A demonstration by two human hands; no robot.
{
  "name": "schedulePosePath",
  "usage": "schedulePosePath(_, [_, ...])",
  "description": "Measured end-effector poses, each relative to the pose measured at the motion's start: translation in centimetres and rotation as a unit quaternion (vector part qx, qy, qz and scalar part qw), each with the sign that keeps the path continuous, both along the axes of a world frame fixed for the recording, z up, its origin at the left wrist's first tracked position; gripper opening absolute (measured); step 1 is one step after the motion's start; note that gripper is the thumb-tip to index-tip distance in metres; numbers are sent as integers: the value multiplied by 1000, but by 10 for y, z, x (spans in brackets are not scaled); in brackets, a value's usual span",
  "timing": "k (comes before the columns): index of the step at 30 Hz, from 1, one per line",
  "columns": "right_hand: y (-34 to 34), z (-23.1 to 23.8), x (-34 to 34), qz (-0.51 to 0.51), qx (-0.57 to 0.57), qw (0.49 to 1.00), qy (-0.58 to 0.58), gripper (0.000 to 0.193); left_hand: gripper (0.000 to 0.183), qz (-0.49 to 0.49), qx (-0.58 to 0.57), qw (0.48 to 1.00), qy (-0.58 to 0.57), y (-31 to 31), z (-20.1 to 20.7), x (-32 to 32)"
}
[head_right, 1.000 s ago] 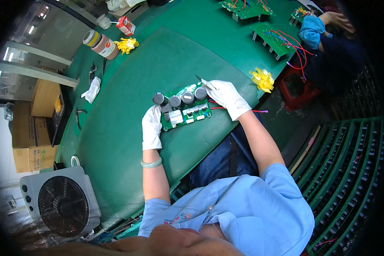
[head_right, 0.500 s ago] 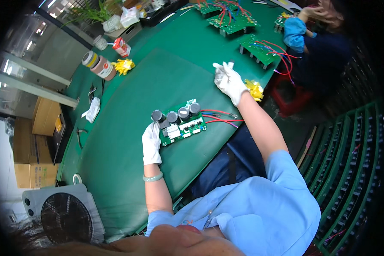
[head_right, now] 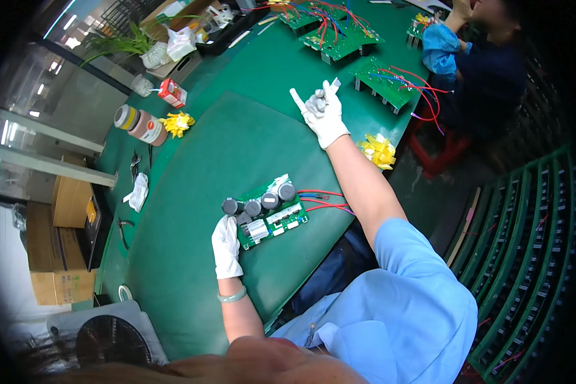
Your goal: The person assembles a green circuit board by hand, attaching red and blue wires and securing cylindrical capacitors. The person repeatedly flips the board to inspect both sides and adjust the components.
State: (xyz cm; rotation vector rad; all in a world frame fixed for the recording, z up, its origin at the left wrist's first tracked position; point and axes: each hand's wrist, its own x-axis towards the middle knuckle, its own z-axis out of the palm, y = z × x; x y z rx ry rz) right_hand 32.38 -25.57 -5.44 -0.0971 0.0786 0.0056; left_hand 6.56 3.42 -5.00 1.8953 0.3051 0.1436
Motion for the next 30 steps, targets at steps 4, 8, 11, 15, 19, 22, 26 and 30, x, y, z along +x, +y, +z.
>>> schedulePosePath(4, [8, 18, -6, -7, 11, 998, 54, 46, 32, 12, 27, 999, 15, 3, -4, -5])
schedulePosePath(8, [-1, 16, -5, 26, 20, 999, 37, 49, 32, 7, 13, 999, 35, 2, 1, -7])
schedulePosePath(11, [-3, 10, -1, 37, 38, 998, 29, 40, 29, 14, 30, 998, 48, -1, 10, -6])
schedulePosePath(15, [3, 23, -3, 28, 60, 997, 49, 7, 30, 8, -44, 998, 44, 1, 8, -5])
schedulePosePath(19, [6, 18, 0, 35, 67, 996, 52, 54, 29, 17, -49, 998, 35, 1, 4, -6])
schedulePosePath(22, [4, 7, 3, 3, 50, 998, 40, 54, 28, 11, -14, 999, 44, 3, 3, -5])
schedulePosePath(26, [2, 4, 3, -3, 74, 995, 73, 57, 27, 0, -37, 999, 40, -1, 6, -6])
schedulePosePath(30, [12, 22, -5, 11, 55, 995, 77, 61, 26, 27, -9, 999, 34, -6, 11, -8])
